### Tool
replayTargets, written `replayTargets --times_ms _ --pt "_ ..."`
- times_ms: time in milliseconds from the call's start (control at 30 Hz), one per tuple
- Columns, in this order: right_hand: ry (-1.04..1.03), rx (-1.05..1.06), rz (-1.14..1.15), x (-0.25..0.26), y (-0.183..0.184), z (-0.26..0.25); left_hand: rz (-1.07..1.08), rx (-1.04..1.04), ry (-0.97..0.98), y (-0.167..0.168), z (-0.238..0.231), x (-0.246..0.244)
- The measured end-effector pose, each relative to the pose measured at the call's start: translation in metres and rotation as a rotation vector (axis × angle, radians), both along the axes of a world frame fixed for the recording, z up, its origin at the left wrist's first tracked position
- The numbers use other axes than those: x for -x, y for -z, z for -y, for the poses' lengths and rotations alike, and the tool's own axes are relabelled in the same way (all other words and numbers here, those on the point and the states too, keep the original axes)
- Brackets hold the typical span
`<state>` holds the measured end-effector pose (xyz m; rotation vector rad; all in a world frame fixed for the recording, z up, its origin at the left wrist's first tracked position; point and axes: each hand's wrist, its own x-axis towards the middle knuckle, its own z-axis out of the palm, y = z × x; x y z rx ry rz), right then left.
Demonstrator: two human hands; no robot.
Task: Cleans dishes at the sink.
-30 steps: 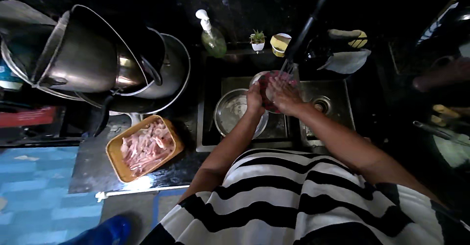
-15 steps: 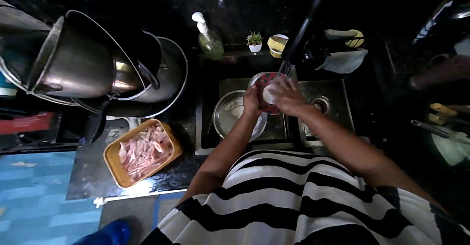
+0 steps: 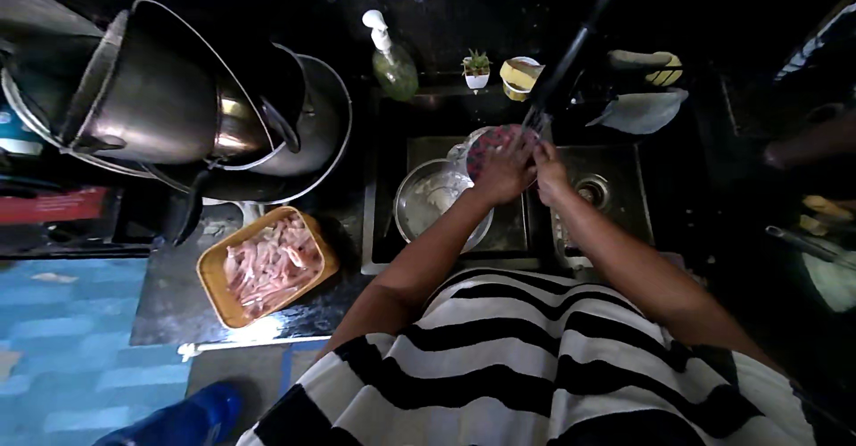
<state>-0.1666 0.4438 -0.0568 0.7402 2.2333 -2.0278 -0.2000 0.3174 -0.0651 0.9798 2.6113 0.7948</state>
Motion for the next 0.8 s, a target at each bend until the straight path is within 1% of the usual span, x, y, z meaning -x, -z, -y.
replayTargets --times_ms 33,67,100,133,167,200,233,267,300,333,367,400,433,467,533,567,667,700,800 --pt "0.015 -0.001 -0.008 0.004 -0.004 -0.008 -0.023 -0.015 0.103 0.002 0.005 -0.005" --pt "0.037 -0.008 -0.012 0.009 -0.008 -0.014 -0.041 -0.009 0.164 0.002 0.009 -0.009" --pt "0.053 -0.017 0.001 0.012 -0.013 -0.016 -0.066 -0.013 0.164 0.004 0.012 -0.014" --pt "0.044 -0.042 0.007 0.013 -0.018 -0.012 -0.098 -0.048 0.113 0.006 0.014 -0.015" --pt "-0.002 -0.095 0.001 0.013 -0.025 -0.003 -0.095 -0.120 0.014 0.007 0.014 -0.015" --pt "-0.070 -0.177 -0.018 0.011 -0.032 0.010 -0.034 -0.206 -0.113 0.003 0.014 -0.014" --pt "-0.161 -0.295 -0.048 0.008 -0.040 0.024 0.095 -0.305 -0.250 -0.003 0.015 -0.011" --pt "-0.280 -0.439 -0.059 0.002 -0.046 0.037 0.237 -0.444 -0.371 -0.007 0.017 -0.008" --pt "-0.379 -0.580 -0.075 -0.005 -0.046 0.050 0.373 -0.628 -0.462 -0.004 0.020 -0.007" --pt "-0.441 -0.699 -0.139 -0.010 -0.041 0.059 0.488 -0.811 -0.503 0.000 0.023 -0.007" --pt "-0.468 -0.807 -0.264 -0.014 -0.030 0.063 0.592 -0.967 -0.508 0.003 0.027 -0.009" --pt "-0.487 -0.886 -0.436 -0.013 -0.019 0.060 0.686 -1.063 -0.506 0.005 0.029 -0.013" --pt "-0.534 -0.933 -0.567 -0.009 -0.012 0.054 0.775 -1.115 -0.507 0.004 0.030 -0.018" --pt "-0.607 -0.968 -0.619 -0.002 -0.009 0.045 0.862 -1.143 -0.503 0.003 0.030 -0.023" --pt "-0.700 -1.024 -0.573 0.013 -0.010 0.024 1.019 -1.209 -0.448 0.008 0.033 -0.031" --pt "-0.669 -1.037 -0.534 0.021 -0.012 0.014 1.062 -1.231 -0.421 0.011 0.036 -0.032" --pt "-0.492 -1.001 -0.326 0.033 -0.020 0.006 1.068 -1.239 -0.396 0.013 0.041 -0.030" --pt "-0.493 -1.015 -0.321 0.030 -0.023 0.011 1.063 -1.244 -0.393 0.012 0.041 -0.028" --pt "-0.594 -1.070 -0.473 0.026 -0.025 0.019 1.075 -1.324 -0.355 0.013 0.041 -0.024"
